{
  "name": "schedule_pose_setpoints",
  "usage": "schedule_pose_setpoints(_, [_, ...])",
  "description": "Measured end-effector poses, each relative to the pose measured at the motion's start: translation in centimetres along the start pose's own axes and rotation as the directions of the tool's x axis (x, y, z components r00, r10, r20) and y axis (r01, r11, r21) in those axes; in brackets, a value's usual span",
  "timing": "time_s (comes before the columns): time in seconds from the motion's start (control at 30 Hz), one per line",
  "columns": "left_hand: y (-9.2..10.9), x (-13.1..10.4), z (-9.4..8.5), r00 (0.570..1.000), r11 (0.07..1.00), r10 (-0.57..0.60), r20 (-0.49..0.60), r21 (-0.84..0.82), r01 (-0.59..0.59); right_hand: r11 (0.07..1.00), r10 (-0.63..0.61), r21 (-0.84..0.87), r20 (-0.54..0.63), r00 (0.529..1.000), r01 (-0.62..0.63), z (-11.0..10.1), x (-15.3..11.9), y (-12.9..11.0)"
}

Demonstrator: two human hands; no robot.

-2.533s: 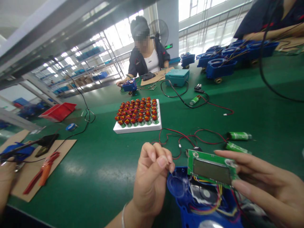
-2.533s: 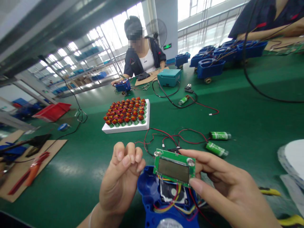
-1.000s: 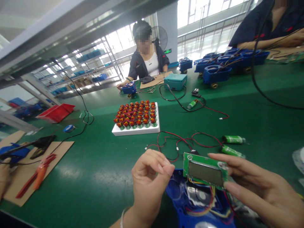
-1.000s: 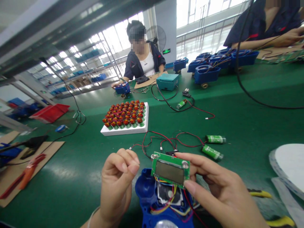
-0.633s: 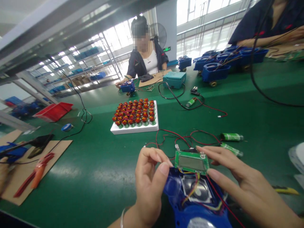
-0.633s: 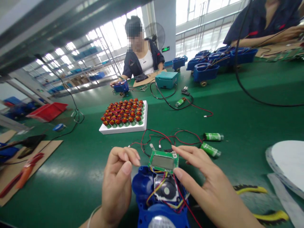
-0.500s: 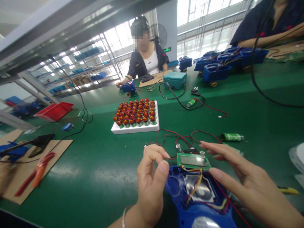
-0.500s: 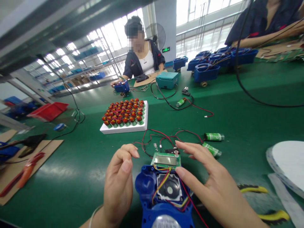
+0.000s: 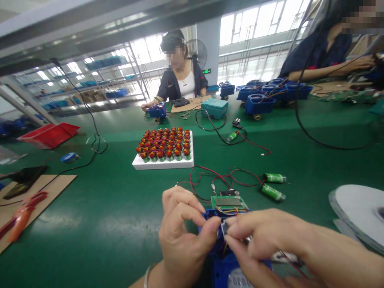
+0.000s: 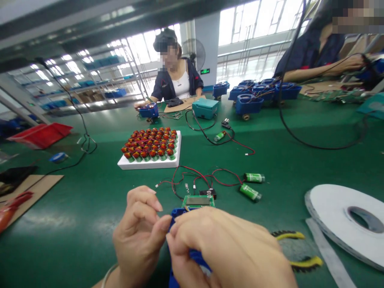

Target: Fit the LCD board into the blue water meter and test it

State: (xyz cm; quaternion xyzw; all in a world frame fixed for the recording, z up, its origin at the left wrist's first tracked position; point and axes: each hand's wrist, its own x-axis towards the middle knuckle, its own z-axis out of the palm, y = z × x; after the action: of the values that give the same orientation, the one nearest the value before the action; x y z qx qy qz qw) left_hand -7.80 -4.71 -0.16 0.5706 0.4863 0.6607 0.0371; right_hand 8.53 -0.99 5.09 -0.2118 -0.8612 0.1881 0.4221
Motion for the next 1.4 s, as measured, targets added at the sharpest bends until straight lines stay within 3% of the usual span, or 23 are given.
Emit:
schedule_pose_setpoints(0.13, [0.0, 0.1, -0.1, 0.998, 0.997, 0.034, -0.049, 0.07, -0.031, 1.0, 0.024, -0.002, 0.049, 0.999, -0.024, 0.2, 0.2, -0.1])
schedule_pose_setpoints(0.27, [-0.1, 0.1, -0.1, 0.997, 0.993, 0.057, -0.059, 0.109, -0.051, 0.993, 0.115, -0.012, 0.007, 0.993, -0.115, 0.7, -0.2, -0.4])
schedule_pose_setpoints(0.5, [0.2, 0.3, -0.1, 0.985, 0.967, 0.164, -0.048, 0.203, -0.152, 0.992, 0.113, -0.055, -0.028, 0.993, -0.115, 1.4, -0.2, -0.6])
schedule_pose_setpoints(0.8, [0.3, 0.2, -0.3, 0.983, 0.959, 0.184, -0.027, 0.223, -0.173, 0.988, 0.146, -0.048, -0.015, 0.989, -0.146, 1.3, -0.4, -0.6])
schedule_pose_setpoints(1.4, [0.9, 0.4, -0.3, 0.971, 0.935, 0.24, -0.011, 0.272, -0.228, 0.983, 0.068, -0.168, -0.032, 0.997, -0.072, 1.6, 0.0, -0.9])
